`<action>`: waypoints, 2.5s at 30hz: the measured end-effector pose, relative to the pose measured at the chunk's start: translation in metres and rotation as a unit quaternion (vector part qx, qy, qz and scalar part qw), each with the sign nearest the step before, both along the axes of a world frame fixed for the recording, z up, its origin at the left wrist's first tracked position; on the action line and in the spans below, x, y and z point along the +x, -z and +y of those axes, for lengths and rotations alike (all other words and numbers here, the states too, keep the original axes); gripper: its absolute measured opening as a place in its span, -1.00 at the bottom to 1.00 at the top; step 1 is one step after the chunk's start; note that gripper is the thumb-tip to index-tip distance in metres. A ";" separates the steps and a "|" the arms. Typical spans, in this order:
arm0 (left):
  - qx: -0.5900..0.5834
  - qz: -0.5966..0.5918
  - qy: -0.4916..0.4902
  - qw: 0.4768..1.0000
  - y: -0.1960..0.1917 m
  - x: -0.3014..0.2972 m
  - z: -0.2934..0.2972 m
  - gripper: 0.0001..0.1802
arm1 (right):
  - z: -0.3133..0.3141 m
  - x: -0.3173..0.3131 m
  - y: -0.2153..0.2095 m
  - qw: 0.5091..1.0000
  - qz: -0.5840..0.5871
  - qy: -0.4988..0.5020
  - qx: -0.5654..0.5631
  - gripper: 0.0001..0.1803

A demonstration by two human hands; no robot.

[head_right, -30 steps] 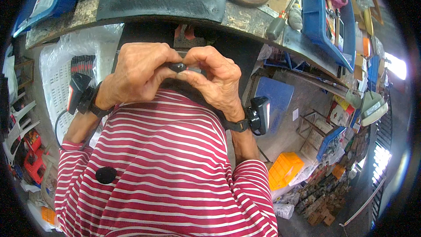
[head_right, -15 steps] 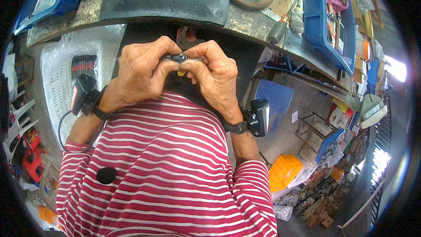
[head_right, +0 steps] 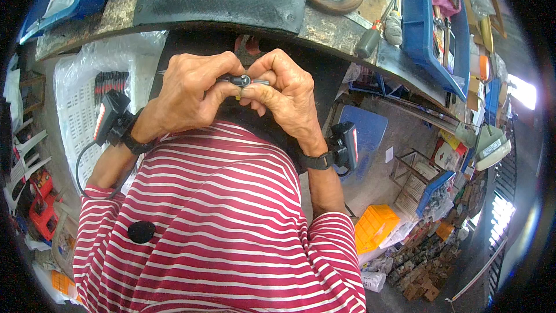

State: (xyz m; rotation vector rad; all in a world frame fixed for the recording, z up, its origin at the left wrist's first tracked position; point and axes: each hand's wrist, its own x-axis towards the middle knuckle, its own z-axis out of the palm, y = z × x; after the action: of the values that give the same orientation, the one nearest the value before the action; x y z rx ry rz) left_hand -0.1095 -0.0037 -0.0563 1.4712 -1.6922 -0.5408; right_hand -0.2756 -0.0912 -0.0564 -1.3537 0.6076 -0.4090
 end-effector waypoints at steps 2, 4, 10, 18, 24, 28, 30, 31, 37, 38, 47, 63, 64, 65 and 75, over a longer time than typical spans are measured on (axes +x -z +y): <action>-0.001 -0.005 0.005 1.000 0.001 0.000 -0.001 -0.83 | -0.001 -0.001 0.000 1.000 0.015 -0.005 -0.006 -0.83; 0.002 -0.008 0.006 1.000 0.003 0.000 -0.001 -0.84 | -0.004 -0.001 0.000 1.000 0.024 -0.004 -0.013 -0.84; 0.018 0.012 -0.023 1.000 0.008 -0.003 -0.002 -0.85 | -0.006 0.002 0.001 0.999 0.052 0.001 -0.016 -0.89; 0.001 0.025 -0.078 0.997 0.012 -0.006 -0.005 -0.86 | 0.001 0.009 0.001 0.995 0.038 0.069 -0.058 -0.92; -0.054 0.008 -0.087 0.995 0.016 -0.007 -0.008 -0.80 | 0.003 0.011 0.009 0.994 0.007 0.094 -0.063 -0.92; -0.074 -0.018 -0.081 0.994 0.018 -0.006 -0.009 -0.79 | 0.001 0.011 0.013 0.995 -0.018 0.085 -0.049 -0.89; -0.085 -0.032 -0.074 0.993 0.018 -0.004 -0.009 -0.79 | -0.001 0.010 0.014 0.997 -0.018 0.076 -0.027 -0.87; -0.086 -0.039 -0.070 0.993 0.018 -0.003 -0.010 -0.79 | -0.001 0.010 0.014 0.997 -0.013 0.074 -0.016 -0.85; -0.088 -0.070 -0.059 0.992 0.018 0.000 -0.009 -0.80 | -0.002 0.010 0.011 0.999 -0.026 0.034 -0.010 -0.80; -0.085 -0.075 -0.058 0.992 0.018 0.000 -0.009 -0.81 | -0.001 0.010 0.010 0.999 -0.021 0.038 -0.005 -0.81; -0.104 -0.111 -0.056 0.987 0.018 -0.002 -0.007 -0.81 | 0.001 0.013 0.008 0.998 0.003 0.060 0.016 -0.85; -0.057 -0.109 -0.074 0.990 0.017 -0.009 -0.004 -0.79 | 0.010 0.022 0.011 0.987 -0.017 0.154 0.040 -0.95; -0.056 -0.107 -0.075 0.990 0.017 -0.010 -0.005 -0.79 | 0.011 0.021 0.011 0.985 -0.015 0.167 0.047 -0.95; -0.056 -0.105 -0.075 0.990 0.017 -0.011 -0.005 -0.79 | 0.012 0.021 0.011 0.984 -0.016 0.170 0.042 -0.95; 0.043 -0.029 -0.111 0.992 0.014 -0.017 -0.005 -0.78 | 0.008 0.015 0.022 0.990 -0.015 0.135 -0.041 -0.92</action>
State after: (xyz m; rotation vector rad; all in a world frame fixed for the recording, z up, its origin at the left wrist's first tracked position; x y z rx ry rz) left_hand -0.1269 -0.0091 -0.0702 1.7264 -1.5404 -0.4570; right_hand -0.2606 -0.0836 -0.0783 -1.3450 0.7587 -0.6798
